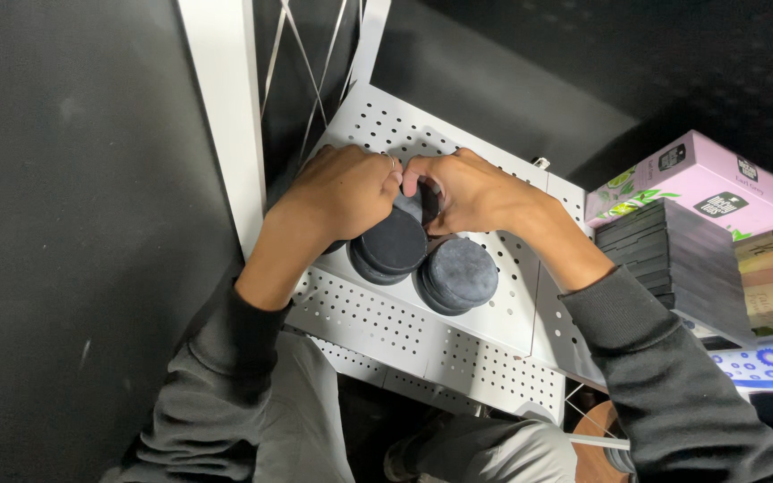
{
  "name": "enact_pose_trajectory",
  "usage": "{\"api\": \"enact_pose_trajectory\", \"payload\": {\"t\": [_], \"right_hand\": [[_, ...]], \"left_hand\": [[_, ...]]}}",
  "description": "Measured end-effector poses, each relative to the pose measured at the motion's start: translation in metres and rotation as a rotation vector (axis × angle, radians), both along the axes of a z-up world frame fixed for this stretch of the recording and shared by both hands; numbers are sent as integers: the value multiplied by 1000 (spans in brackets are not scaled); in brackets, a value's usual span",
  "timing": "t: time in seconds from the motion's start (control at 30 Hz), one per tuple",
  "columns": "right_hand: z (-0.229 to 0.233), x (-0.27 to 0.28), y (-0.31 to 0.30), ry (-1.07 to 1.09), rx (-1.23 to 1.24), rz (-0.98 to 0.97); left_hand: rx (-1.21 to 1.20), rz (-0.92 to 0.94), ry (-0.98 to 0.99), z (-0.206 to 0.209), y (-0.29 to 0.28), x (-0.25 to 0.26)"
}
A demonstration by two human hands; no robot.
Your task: The person repeatedly picks up small, round, dark gray weights from a wooden surface and stacks them onto a white perforated shelf. The person handles the weights by hand, arranging them into neat piles on the shelf.
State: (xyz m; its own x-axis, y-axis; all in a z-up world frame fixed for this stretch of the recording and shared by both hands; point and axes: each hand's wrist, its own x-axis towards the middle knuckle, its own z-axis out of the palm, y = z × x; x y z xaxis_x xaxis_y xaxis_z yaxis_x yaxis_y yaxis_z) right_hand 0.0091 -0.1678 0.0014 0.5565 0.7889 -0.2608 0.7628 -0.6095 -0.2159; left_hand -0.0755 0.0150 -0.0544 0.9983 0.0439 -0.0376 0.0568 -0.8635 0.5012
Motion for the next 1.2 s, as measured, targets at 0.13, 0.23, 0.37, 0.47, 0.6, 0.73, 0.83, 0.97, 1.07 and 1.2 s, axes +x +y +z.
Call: {"api": "enact_pose_trajectory", "payload": {"t": [0.13,0.23,0.37,0.47,0.6,0.73,0.83,0.97,1.07,1.2], "right_hand": [[0,-2,-1,19,3,-9],[-6,2,-5,26,-3,-20],[-12,7,-12,50,48,-29],[-8,3,-18,71,80,-24],[-8,4,-26,65,141,20],[-13,7,-27,48,168,43],[-13,5,-25,44,187,12],[-17,9,-25,51,215,29],[-23,12,-27,55,245,33],[-29,13,-29,62,247,27]], "left_hand": [[26,-15,16,17,-3,-12],[-4,-7,55,32,-7,-22],[5,-6,49,30,-10,-13],[-14,2,52,24,-11,-5],[-11,30,109,36,-9,0],[48,25,83,30,1,23],[149,36,129,6,7,53],[213,44,176,-7,10,71],[187,66,205,-18,15,83],[175,70,228,-28,21,91]]}}
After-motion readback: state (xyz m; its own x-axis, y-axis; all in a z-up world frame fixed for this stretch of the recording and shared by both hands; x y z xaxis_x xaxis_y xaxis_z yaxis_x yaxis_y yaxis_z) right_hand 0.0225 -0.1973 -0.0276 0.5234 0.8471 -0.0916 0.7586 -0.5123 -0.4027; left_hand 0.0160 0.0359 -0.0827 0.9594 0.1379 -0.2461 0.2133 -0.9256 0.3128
